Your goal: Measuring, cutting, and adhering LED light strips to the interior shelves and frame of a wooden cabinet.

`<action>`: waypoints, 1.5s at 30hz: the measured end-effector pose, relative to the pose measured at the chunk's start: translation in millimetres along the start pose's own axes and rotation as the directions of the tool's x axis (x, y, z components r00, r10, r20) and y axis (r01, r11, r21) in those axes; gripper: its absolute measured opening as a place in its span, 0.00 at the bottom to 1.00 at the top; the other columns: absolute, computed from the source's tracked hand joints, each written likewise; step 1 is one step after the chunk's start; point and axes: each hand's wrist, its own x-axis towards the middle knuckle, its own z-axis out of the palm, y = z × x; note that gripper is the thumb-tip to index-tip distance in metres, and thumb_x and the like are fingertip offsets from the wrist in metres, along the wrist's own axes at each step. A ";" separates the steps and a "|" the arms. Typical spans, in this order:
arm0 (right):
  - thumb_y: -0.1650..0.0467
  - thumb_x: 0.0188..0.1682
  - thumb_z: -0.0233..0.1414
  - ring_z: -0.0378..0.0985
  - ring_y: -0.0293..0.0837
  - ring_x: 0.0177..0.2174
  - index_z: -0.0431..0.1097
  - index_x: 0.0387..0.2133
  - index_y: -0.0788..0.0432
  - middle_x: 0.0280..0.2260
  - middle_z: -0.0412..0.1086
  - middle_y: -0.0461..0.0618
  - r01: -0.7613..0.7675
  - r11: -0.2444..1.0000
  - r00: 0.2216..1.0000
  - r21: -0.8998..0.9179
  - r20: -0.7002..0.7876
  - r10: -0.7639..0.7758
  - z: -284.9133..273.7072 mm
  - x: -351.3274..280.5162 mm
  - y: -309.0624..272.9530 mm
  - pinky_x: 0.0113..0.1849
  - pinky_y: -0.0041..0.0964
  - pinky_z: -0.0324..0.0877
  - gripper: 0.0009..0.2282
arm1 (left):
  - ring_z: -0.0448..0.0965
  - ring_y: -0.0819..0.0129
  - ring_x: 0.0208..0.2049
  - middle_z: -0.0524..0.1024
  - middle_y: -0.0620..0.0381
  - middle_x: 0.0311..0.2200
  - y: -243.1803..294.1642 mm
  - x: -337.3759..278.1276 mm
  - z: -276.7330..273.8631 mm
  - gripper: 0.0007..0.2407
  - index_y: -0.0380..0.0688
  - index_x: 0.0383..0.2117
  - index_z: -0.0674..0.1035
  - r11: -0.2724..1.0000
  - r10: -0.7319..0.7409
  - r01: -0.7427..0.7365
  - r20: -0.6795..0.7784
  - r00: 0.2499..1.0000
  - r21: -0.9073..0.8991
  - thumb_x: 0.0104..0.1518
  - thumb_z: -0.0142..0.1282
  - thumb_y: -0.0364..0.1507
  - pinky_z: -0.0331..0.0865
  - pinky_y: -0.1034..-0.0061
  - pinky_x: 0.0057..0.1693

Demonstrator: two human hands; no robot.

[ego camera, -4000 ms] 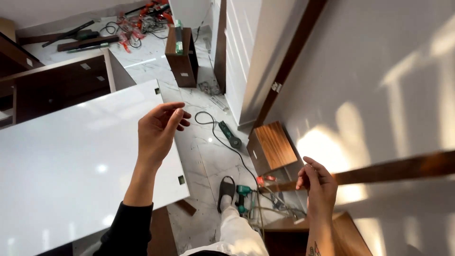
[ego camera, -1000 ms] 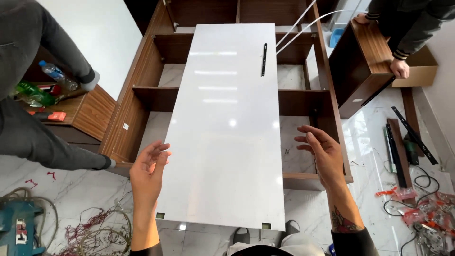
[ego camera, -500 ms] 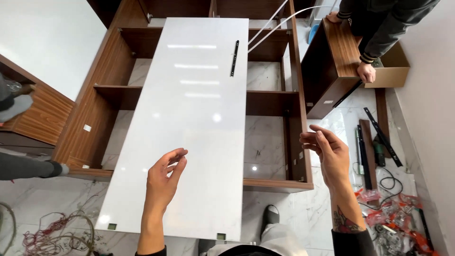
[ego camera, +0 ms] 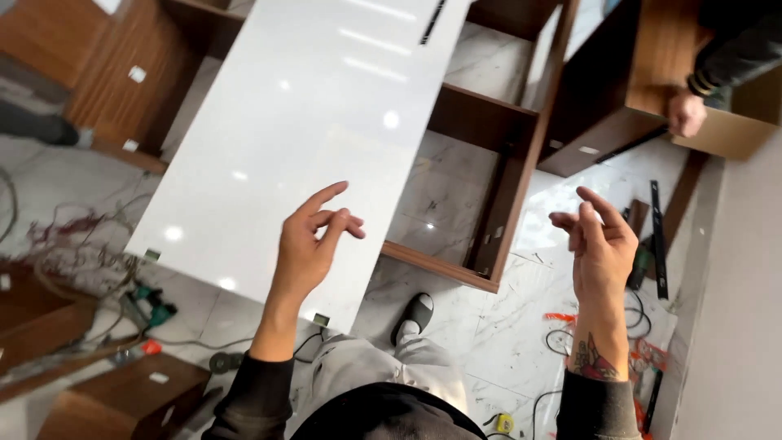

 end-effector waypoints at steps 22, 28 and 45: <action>0.78 0.65 0.51 0.85 0.75 0.56 0.66 0.71 0.79 0.54 0.79 0.83 -0.087 0.939 0.226 -0.333 0.911 0.344 615.9 -201.3 35.0 0.57 0.68 0.81 0.22 | 0.85 0.40 0.67 0.88 0.40 0.61 -144.1 -309.8 -315.9 0.22 0.41 0.75 0.77 0.863 -0.471 0.485 -0.570 0.673 -0.140 0.76 0.55 0.28 0.75 0.45 0.72; 0.76 0.65 0.54 0.88 0.65 0.50 0.71 0.68 0.78 0.49 0.82 0.76 -0.147 0.921 0.006 -0.360 0.931 0.365 747.5 -286.2 93.6 0.54 0.59 0.84 0.20 | 0.86 0.43 0.67 0.88 0.42 0.64 -105.5 -389.3 -378.4 0.22 0.42 0.75 0.79 0.749 -0.561 0.591 -0.762 0.324 -0.300 0.75 0.59 0.31 0.73 0.49 0.74; 0.72 0.66 0.55 0.87 0.60 0.50 0.74 0.69 0.68 0.54 0.82 0.66 -0.022 0.824 0.081 -0.567 0.820 0.566 1140.5 -150.0 223.9 0.52 0.53 0.84 0.19 | 0.94 0.69 0.53 0.95 0.66 0.58 -334.4 -290.1 -597.1 0.20 0.56 0.68 0.85 0.555 -0.770 0.484 -0.638 -0.010 -0.676 0.69 0.61 0.37 0.82 0.66 0.46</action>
